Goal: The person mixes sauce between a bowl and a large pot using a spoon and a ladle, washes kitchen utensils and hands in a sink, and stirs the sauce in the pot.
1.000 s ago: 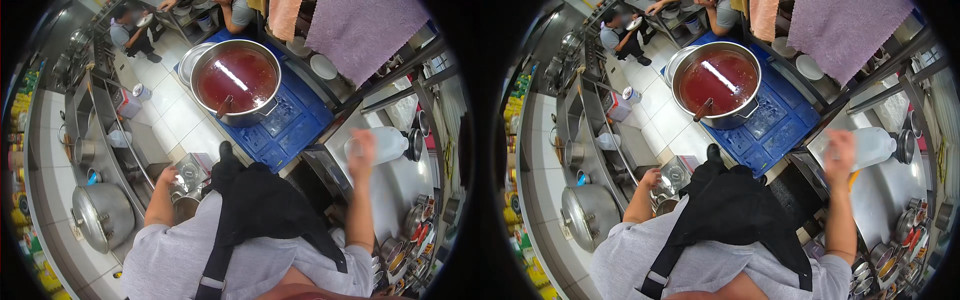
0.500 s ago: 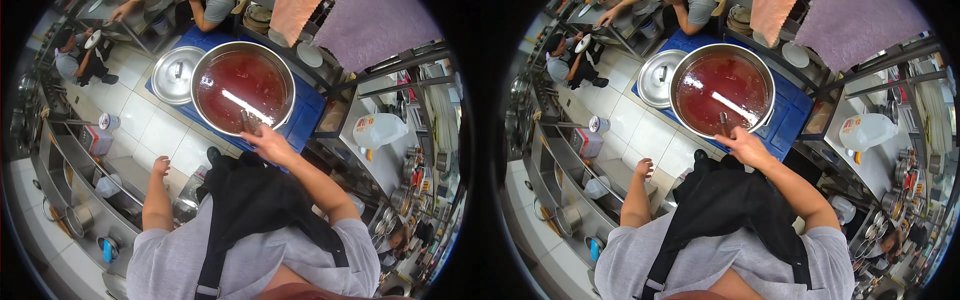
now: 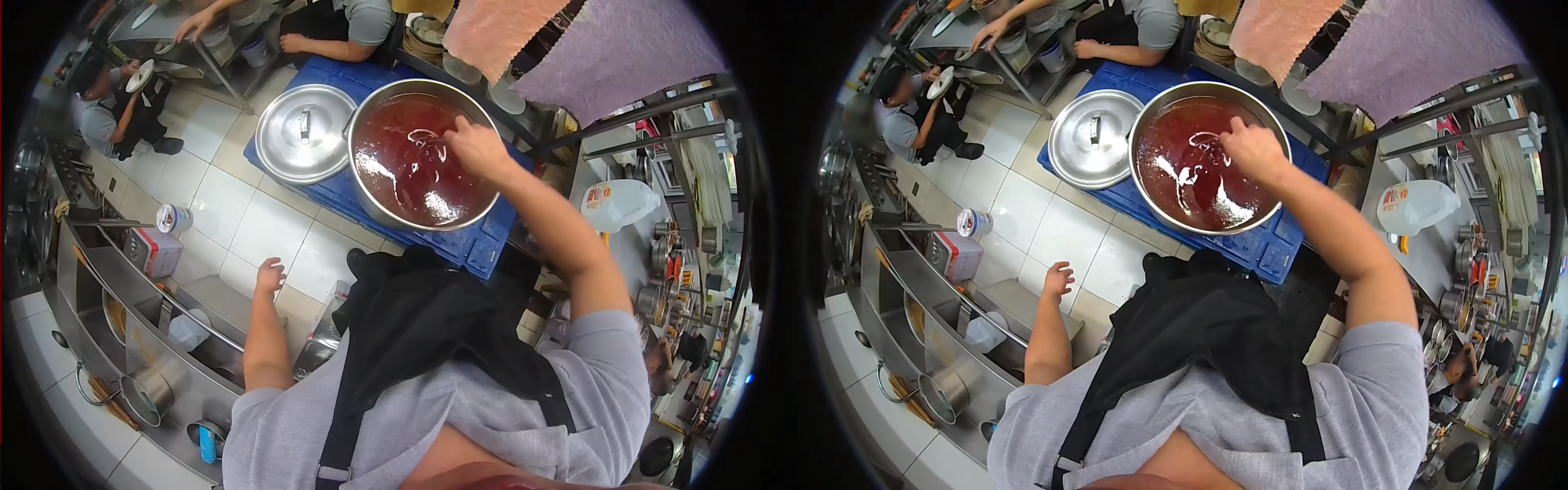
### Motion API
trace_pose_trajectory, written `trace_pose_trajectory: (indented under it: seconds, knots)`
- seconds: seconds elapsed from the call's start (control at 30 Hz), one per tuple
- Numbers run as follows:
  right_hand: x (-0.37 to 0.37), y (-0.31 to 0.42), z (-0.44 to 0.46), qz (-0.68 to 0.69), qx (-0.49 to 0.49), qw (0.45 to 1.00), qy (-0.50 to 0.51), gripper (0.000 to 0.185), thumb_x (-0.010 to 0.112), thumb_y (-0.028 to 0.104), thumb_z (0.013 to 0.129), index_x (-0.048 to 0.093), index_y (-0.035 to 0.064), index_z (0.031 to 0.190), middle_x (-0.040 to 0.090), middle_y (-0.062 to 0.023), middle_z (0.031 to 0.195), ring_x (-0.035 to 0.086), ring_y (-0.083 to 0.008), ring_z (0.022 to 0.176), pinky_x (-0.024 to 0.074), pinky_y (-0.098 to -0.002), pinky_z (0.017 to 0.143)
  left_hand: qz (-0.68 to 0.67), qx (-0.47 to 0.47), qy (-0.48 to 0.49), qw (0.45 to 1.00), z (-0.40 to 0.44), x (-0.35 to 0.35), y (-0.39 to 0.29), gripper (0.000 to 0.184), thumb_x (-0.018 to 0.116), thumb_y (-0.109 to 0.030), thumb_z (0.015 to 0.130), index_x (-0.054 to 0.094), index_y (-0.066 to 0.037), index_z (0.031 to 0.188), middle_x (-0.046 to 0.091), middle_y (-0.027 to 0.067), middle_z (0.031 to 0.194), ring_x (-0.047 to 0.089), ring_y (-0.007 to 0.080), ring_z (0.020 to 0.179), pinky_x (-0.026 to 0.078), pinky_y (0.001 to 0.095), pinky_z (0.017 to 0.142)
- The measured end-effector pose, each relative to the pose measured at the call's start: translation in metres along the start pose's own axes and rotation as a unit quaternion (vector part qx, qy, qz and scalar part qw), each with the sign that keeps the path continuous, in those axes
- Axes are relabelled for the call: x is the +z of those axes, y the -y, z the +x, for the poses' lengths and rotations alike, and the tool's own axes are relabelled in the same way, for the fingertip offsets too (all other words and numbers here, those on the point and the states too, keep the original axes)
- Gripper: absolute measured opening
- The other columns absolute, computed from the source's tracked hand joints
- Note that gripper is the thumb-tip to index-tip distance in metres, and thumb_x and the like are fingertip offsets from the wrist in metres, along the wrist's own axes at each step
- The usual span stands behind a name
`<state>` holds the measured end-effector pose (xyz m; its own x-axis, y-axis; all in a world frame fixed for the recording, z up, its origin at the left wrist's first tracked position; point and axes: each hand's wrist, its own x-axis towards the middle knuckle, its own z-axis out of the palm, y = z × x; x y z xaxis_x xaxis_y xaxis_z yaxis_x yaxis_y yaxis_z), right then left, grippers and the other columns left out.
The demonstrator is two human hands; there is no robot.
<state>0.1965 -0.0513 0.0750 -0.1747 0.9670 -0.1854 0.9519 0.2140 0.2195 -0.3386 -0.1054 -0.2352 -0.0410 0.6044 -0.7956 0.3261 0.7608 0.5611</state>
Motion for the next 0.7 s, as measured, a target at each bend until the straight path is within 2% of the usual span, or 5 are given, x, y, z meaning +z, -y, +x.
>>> trace_pose_trajectory:
  seconds: [0.13,0.23,0.37,0.6,0.7]
  knots:
    - [0.0,-0.01,0.031,-0.038,0.035,0.996,0.071,0.022,0.053,0.016,0.092,0.068,0.0085,0.106,0.063,-0.0186,0.11,0.07,-0.0336,0.094,0.0572,-0.0419,0.073,0.009,-0.074,0.006,0.997,-0.003,-0.007,0.059,0.041,0.06,-0.008,0.084,0.055,-0.011,0.125,0.066,0.009,0.099,0.063,0.0216,0.077,0.049,0.0458,0.063]
    - [0.01,-0.016,0.034,-0.09,0.032,0.985,0.141,0.023,0.055,0.018,0.088,0.076,0.0101,0.094,0.073,-0.0157,0.101,0.071,-0.0286,0.095,0.0577,-0.0405,0.077,0.001,-0.119,0.006,0.993,-0.019,-0.018,0.095,0.041,0.059,-0.009,0.084,0.055,-0.012,0.125,0.065,0.0084,0.1,0.063,0.0217,0.077,0.048,0.0456,0.062]
    - [0.023,-0.03,0.021,-0.078,0.045,0.985,0.146,0.022,0.056,0.018,0.087,0.076,0.0097,0.091,0.074,-0.0129,0.098,0.072,-0.028,0.092,0.0581,-0.0399,0.076,0.007,-0.154,-0.011,0.988,-0.029,-0.027,0.12,0.044,0.058,-0.011,0.085,0.052,-0.012,0.128,0.062,0.0077,0.101,0.062,0.0214,0.074,0.047,0.045,0.061]
    - [0.002,-0.034,-0.006,-0.089,0.071,0.968,0.223,0.022,0.057,0.017,0.086,0.075,0.0078,0.092,0.074,-0.0131,0.097,0.072,-0.0293,0.091,0.0582,-0.0413,0.076,-0.009,-0.151,0.003,0.989,-0.01,-0.028,0.101,0.045,0.057,-0.013,0.085,0.051,-0.012,0.129,0.063,0.0075,0.104,0.062,0.0202,0.077,0.047,0.0423,0.063]
    - [0.009,-0.037,-0.023,-0.079,0.068,0.961,0.255,0.022,0.057,0.017,0.085,0.075,0.0073,0.093,0.073,-0.0145,0.098,0.072,-0.0298,0.091,0.0581,-0.0418,0.076,0.006,-0.113,0.008,0.994,0.0,-0.017,0.067,0.043,0.058,-0.016,0.087,0.051,-0.016,0.129,0.064,0.0053,0.11,0.063,0.0206,0.089,0.047,0.0413,0.07]
